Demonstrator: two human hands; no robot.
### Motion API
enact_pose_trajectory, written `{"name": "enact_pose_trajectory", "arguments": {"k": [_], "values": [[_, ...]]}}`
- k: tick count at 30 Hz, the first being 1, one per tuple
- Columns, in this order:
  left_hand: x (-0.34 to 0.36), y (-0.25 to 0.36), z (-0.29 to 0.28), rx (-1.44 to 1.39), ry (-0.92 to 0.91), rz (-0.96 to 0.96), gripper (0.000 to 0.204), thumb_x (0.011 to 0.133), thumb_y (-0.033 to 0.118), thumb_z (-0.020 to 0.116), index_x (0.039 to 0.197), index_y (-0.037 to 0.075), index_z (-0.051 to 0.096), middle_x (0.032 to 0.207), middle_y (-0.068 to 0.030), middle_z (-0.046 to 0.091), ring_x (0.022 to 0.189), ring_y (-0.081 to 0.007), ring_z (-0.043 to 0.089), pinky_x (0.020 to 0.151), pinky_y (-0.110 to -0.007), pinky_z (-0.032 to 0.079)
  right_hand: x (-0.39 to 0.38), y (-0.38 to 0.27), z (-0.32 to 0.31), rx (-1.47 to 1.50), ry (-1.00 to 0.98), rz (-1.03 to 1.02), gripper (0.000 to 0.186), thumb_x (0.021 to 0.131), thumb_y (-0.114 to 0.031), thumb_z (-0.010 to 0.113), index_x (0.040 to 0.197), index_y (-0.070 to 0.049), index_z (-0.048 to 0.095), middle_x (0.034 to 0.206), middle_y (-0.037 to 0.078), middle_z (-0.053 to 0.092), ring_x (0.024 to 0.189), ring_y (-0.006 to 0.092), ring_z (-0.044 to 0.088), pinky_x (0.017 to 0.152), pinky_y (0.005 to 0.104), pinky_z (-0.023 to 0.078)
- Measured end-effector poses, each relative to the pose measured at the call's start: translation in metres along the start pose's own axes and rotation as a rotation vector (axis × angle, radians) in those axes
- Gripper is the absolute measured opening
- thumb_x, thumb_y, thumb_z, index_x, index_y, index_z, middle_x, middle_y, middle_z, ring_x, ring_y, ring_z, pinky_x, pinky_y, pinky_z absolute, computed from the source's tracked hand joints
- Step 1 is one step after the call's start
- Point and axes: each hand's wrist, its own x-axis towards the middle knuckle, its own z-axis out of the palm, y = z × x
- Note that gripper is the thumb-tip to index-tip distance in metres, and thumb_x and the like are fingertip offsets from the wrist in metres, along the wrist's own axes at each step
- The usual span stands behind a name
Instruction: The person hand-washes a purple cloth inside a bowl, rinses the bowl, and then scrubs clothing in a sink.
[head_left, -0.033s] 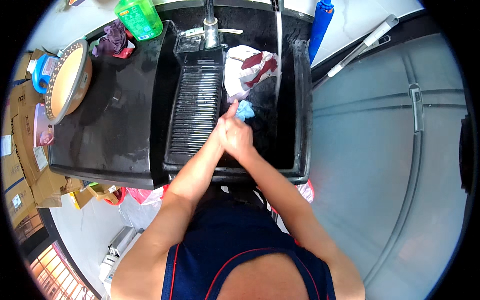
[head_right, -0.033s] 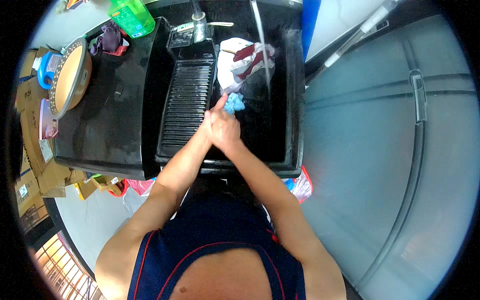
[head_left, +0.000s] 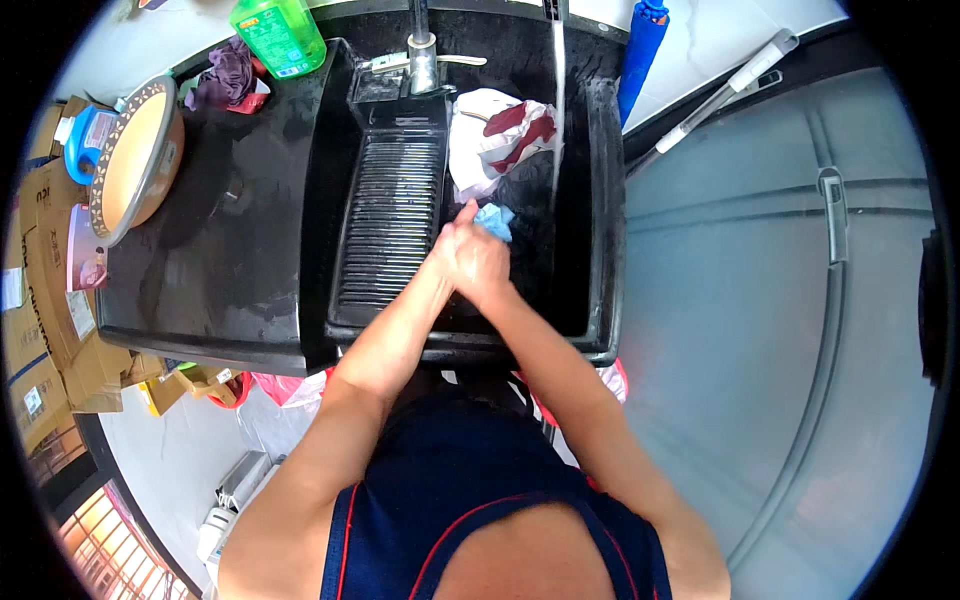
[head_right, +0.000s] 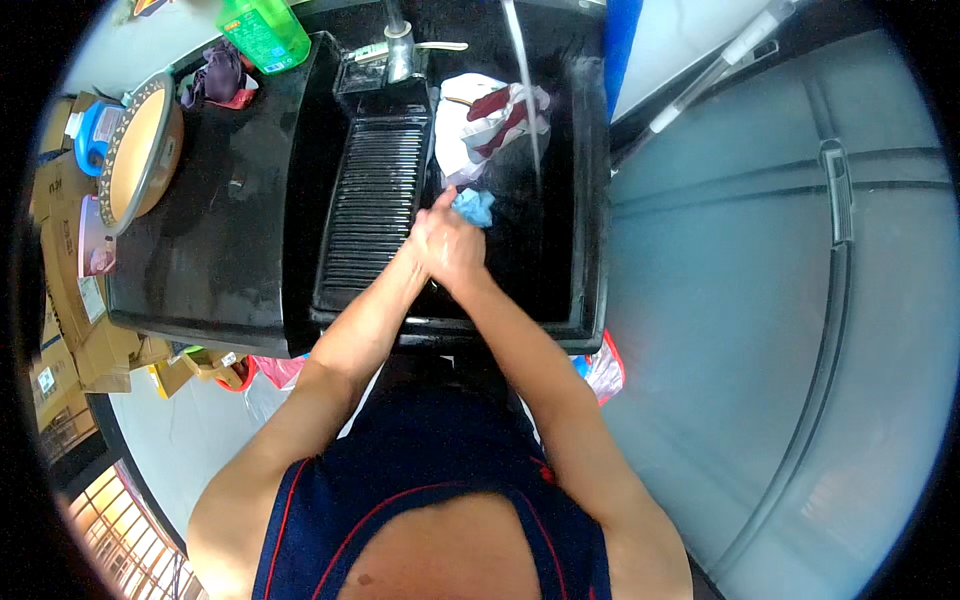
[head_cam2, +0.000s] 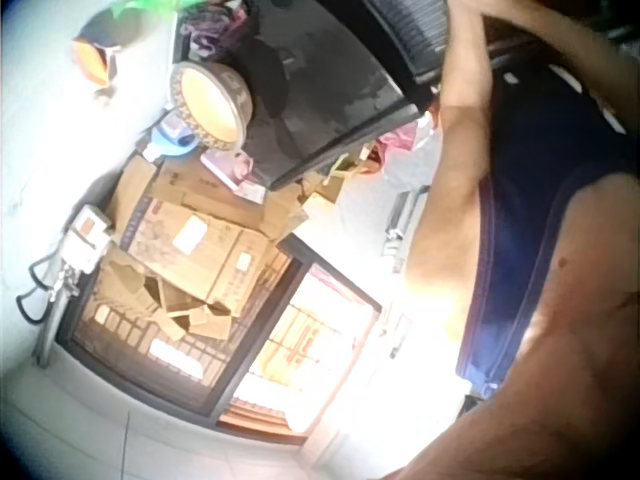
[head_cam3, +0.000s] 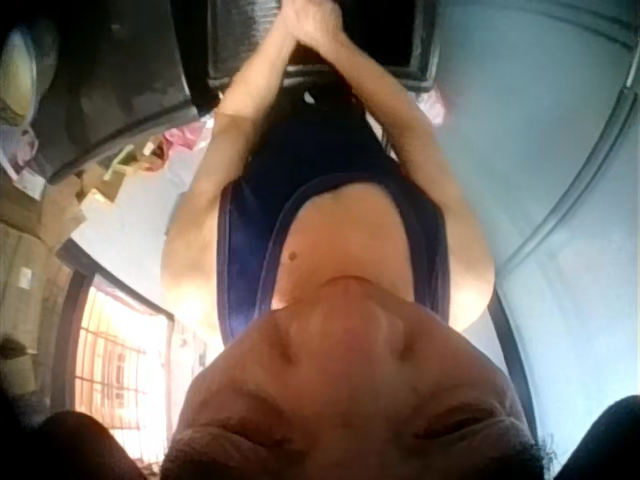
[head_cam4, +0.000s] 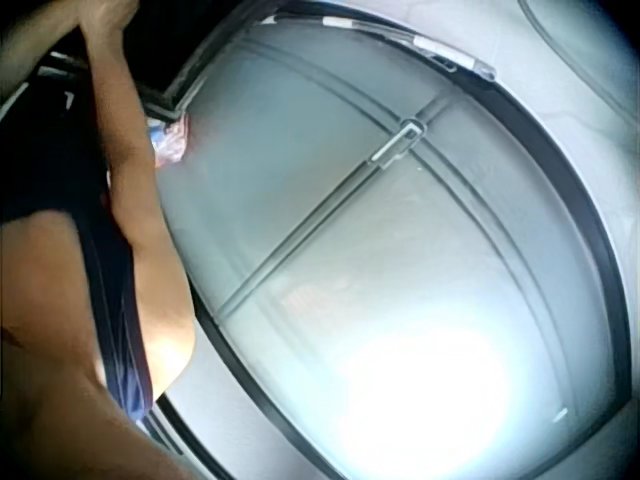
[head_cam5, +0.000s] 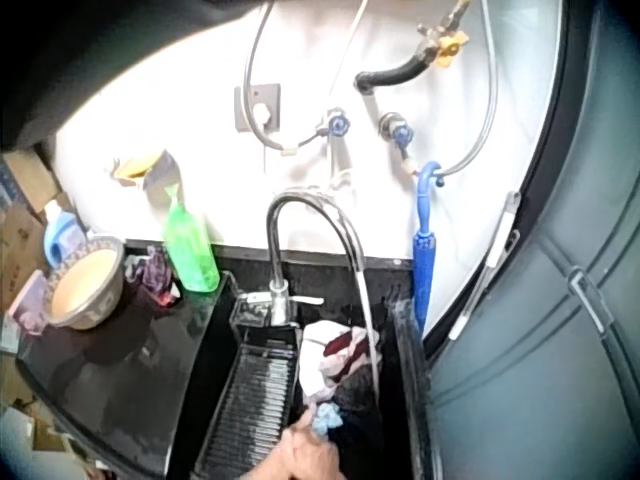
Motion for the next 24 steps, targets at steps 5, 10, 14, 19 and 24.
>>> {"name": "enact_pose_trajectory", "arguments": {"k": [5,10,14,19,24], "values": [[0.015,-0.012,0.05,0.293,0.548,-0.13,0.031,0.104,0.036,0.044,0.108,0.011,0.061,0.1,-0.0033,0.068,0.086,-0.0197,0.065,0.078,-0.037,0.055,0.065,0.054,-0.001,-0.027,0.08,0.417,0.045,0.091,-0.033,0.044,0.076,0.0,0.07,0.083,0.026,0.068,0.081,0.0472,0.066,0.076,0.0533,0.053],[0.005,-0.006,0.067,0.262,0.4,0.01,0.031,0.103,0.023,0.049,0.125,0.003,0.056,0.114,-0.0111,0.067,0.101,-0.0226,0.066,0.089,-0.04,0.055,0.041,0.081,0.0,0.118,0.221,0.185,0.035,0.096,-0.032,0.048,0.092,-0.001,0.065,0.084,0.025,0.067,0.081,0.0473,0.065,0.076,0.0553,0.051],[0.015,0.017,0.024,0.015,0.341,-0.15,0.032,0.102,0.036,0.046,0.097,0.007,0.059,0.082,-0.006,0.065,0.069,-0.0219,0.062,0.065,-0.038,0.054,-0.028,0.007,-0.014,0.408,0.085,0.088,0.028,0.094,-0.03,0.055,0.096,-0.003,0.062,0.094,0.027,0.065,0.082,0.0484,0.064,0.072,0.0537,0.053],[0.008,0.004,0.004,0.218,0.217,0.085,0.027,0.101,0.035,0.046,0.092,0.012,0.058,0.077,-0.0048,0.062,0.062,-0.0204,0.057,0.057,-0.036,0.051,-0.009,0.001,-0.007,0.009,-0.041,0.099,0.032,0.091,-0.033,0.056,0.087,-0.002,0.062,0.074,0.024,0.065,0.072,0.0442,0.066,0.069,0.0537,0.054],[0.005,0.002,0.033,0.468,0.463,-0.214,0.03,0.103,0.036,0.043,0.102,0.012,0.061,0.078,-0.0004,0.064,0.071,-0.0199,0.066,0.063,-0.037,0.056,0.072,0.041,-0.018,-0.031,-0.039,0.472,0.04,0.089,-0.035,0.051,0.091,0.002,0.067,0.091,0.029,0.068,0.088,0.0471,0.066,0.081,0.0535,0.052]]}}
